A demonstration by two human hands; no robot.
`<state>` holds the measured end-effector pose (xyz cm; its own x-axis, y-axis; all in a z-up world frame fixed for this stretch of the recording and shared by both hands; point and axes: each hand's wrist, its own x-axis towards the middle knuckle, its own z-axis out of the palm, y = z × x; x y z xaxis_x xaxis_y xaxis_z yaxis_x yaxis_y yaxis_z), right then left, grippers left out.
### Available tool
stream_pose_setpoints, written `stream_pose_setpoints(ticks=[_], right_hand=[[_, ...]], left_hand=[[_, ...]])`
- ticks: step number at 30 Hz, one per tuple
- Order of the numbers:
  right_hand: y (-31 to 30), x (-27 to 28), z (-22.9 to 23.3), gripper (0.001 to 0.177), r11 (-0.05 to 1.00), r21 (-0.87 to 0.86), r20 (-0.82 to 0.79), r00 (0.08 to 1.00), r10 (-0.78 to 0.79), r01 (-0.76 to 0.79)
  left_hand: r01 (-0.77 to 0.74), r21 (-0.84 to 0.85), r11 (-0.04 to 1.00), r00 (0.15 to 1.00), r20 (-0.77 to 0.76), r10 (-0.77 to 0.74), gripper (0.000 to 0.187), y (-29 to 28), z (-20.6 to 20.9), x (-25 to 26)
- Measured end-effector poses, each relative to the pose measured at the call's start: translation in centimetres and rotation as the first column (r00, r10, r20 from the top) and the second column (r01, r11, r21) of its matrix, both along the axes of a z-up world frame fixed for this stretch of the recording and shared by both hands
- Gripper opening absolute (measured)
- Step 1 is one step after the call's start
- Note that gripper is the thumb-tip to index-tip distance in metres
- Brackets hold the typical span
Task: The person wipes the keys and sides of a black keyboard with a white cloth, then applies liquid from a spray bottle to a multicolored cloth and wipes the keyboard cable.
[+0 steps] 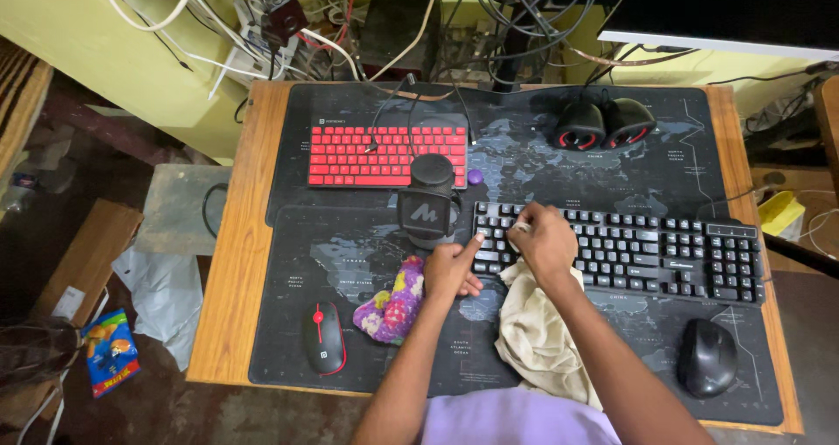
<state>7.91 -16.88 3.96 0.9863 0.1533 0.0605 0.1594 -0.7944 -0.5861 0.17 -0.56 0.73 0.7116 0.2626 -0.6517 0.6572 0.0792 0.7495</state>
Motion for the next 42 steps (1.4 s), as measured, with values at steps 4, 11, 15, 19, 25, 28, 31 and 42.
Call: stream_pose_setpoints(ticks=[4, 11, 15, 19, 25, 28, 31, 42], right_hand=[[0.0, 0.1, -0.1, 0.023, 0.999, -0.034, 0.013, 1.000, -0.006, 0.006], [-1.7, -1.7, 0.6, 0.019, 0.986, 0.049, 0.097, 0.983, 0.156, -0.161], [-3.9, -3.8, 0.5, 0.016, 0.965, 0.052, 0.015, 0.967, 0.256, -0.256], [-7.3, -5.9, -0.4, 0.020, 0.956, 0.177, 0.104, 0.970, 0.217, -0.233], [-12.8, -6.0, -0.7, 0.018, 0.884, 0.425, -0.168, 0.977, -0.133, 0.194], [-14.1, -6.6, -0.7, 0.019, 0.869, 0.352, -0.124, 0.938, -0.323, 0.346], [-14.4, -6.9, -0.7, 0.019, 0.865, 0.248, -0.140, 0.900, -0.413, 0.436], [-10.6, -6.4, 2.1, 0.024, 0.912, 0.382, -0.324, 0.946, -0.020, 0.150]], left_hand=[[0.016, -0.001, 1.000, 1.000, -0.007, -0.016, 0.063, -0.1, -0.7, -0.1], [-0.004, 0.000, 1.000, 0.999, 0.035, 0.004, 0.065, -0.1, -0.9, -0.2], [0.002, 0.053, 0.999, 0.998, 0.056, -0.005, 0.066, -0.5, -0.6, -0.5], [-0.008, 0.111, 0.994, 0.991, 0.136, -0.007, 0.069, -0.7, -0.1, -1.3], [-0.008, 0.134, 0.991, 0.968, 0.248, -0.026, 0.054, -1.0, -0.2, -2.7], [0.016, 0.107, 0.994, 0.928, 0.367, -0.055, 0.051, -1.0, -1.2, -3.5], [0.047, 0.107, 0.993, 0.906, 0.414, -0.087, 0.046, -0.8, -2.2, -3.8], [0.037, 0.111, 0.993, 0.953, 0.294, -0.068, 0.047, -1.3, -1.3, -3.2]])
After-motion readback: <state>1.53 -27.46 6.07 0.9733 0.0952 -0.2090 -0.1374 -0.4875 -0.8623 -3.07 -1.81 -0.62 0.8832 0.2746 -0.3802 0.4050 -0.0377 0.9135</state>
